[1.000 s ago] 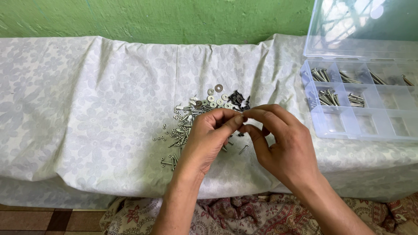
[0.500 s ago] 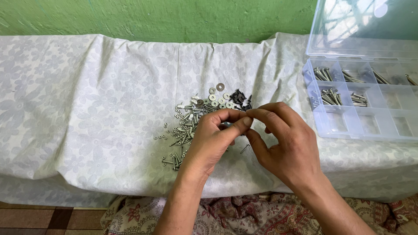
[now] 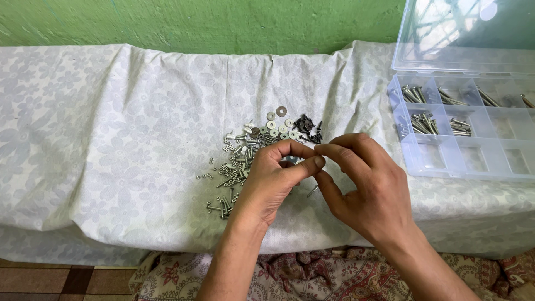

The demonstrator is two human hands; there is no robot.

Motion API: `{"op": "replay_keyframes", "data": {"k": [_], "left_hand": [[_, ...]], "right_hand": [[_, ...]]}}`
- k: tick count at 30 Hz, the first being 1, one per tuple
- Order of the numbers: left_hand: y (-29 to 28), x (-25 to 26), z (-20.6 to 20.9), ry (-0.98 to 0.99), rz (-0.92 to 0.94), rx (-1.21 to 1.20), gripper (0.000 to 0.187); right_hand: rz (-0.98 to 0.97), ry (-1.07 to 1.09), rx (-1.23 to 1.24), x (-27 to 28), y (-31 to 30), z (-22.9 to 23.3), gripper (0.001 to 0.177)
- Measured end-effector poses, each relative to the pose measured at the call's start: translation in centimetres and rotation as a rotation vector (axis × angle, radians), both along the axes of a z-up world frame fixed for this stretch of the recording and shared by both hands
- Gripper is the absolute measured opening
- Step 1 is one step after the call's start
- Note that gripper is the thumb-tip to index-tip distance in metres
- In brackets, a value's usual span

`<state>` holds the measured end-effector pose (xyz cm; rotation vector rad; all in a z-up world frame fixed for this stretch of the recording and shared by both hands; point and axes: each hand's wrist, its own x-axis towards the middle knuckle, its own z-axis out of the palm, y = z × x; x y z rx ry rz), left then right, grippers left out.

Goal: The person sorts various screws, nuts, and washers into the compartments of a plastic storage box by hand.

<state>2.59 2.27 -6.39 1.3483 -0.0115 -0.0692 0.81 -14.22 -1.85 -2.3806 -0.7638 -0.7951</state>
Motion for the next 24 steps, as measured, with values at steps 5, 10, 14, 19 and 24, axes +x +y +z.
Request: {"op": "replay_keyframes", "data": {"k": [5, 10, 14, 19, 24], "left_hand": [[-1.1, -0.3, 0.6, -0.038, 0.016, 0.11, 0.025], [-3.0, -1.1, 2.3, -0.088, -0.008, 0.244, 0.032], [-6.1, -1.6, 4.1, -0.221, 0.004, 0.436, 0.04], [-11.1, -1.4, 6.0, -0.212, -0.084, 0.555, 0.05], [-15.9, 1.2, 7.5, -0.202, -0.234, 0.525, 0.054]], "right_hand": [[-0.005, 0.013, 0.027, -0.1, -1.1, 0.0, 0.033], [-0.055, 0.075, 0.059, -0.1, -3.4, 0.1, 0.037], [-0.09, 0.058, 0.047, 0.0, -6.6, 0.6, 0.04], [-0.149, 0.123, 0.047, 0.7, -12.2, 1.3, 0.044], [-0.234, 0.134, -0.004, 3.6, -17.7, 2.0, 0.033]]}}
